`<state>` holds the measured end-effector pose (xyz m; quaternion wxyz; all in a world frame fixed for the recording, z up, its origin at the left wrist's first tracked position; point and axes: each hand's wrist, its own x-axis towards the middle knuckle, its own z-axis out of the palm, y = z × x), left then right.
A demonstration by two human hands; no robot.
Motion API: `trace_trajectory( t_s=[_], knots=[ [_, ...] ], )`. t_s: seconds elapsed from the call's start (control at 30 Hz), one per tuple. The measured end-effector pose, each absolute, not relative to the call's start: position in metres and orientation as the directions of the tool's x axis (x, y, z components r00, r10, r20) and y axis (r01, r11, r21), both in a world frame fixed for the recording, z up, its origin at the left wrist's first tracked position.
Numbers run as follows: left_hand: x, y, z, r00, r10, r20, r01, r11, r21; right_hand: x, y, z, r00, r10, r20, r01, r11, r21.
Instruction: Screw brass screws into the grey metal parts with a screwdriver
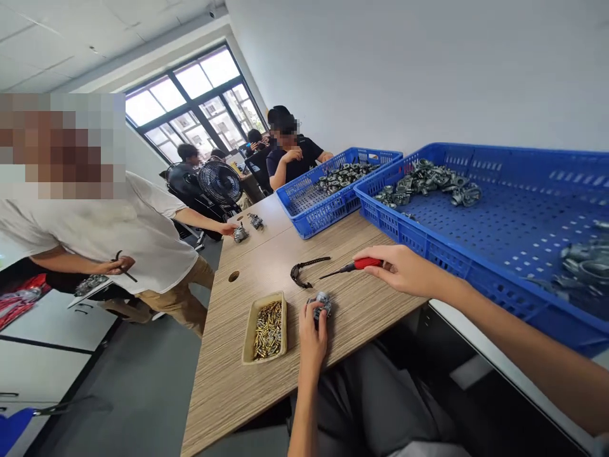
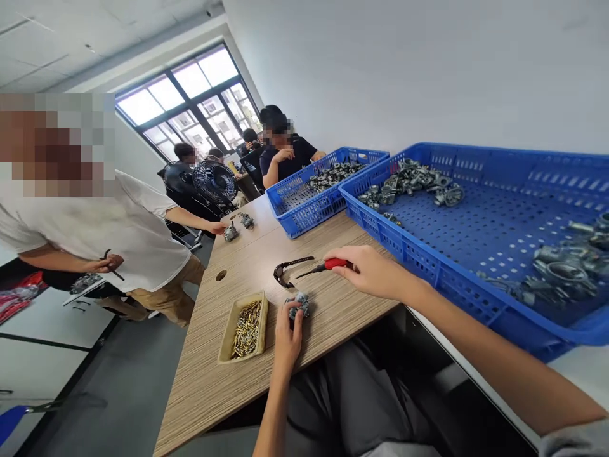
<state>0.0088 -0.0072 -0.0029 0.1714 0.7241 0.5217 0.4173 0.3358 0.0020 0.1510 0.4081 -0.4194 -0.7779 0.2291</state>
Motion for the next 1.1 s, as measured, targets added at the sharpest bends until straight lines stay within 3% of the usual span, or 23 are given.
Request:
trace_trajectory(
  t_s=[0.53, 0.83, 1.1],
  knots=[
    [0.009, -0.007, -0.003, 0.138, 0.883, 0.449, 0.645, -0.424, 0.635, 0.329, -0.006, 0.145, -0.419, 0.798, 0.432, 0.45, 0.596, -0.665],
    [0.01, -0.006, -0.003, 0.145, 0.887, 0.438, 0.626, -0.425, 0.654, 0.326, -0.007, 0.144, -0.463, 0.822, 0.333, 0.583, 0.565, -0.584],
    [0.01, -0.005, -0.006, 0.133, 0.873, 0.469, 0.609, -0.445, 0.657, 0.322, -0.017, 0.156, -0.547, 0.792, 0.271, 0.603, 0.598, -0.528]
  ],
)
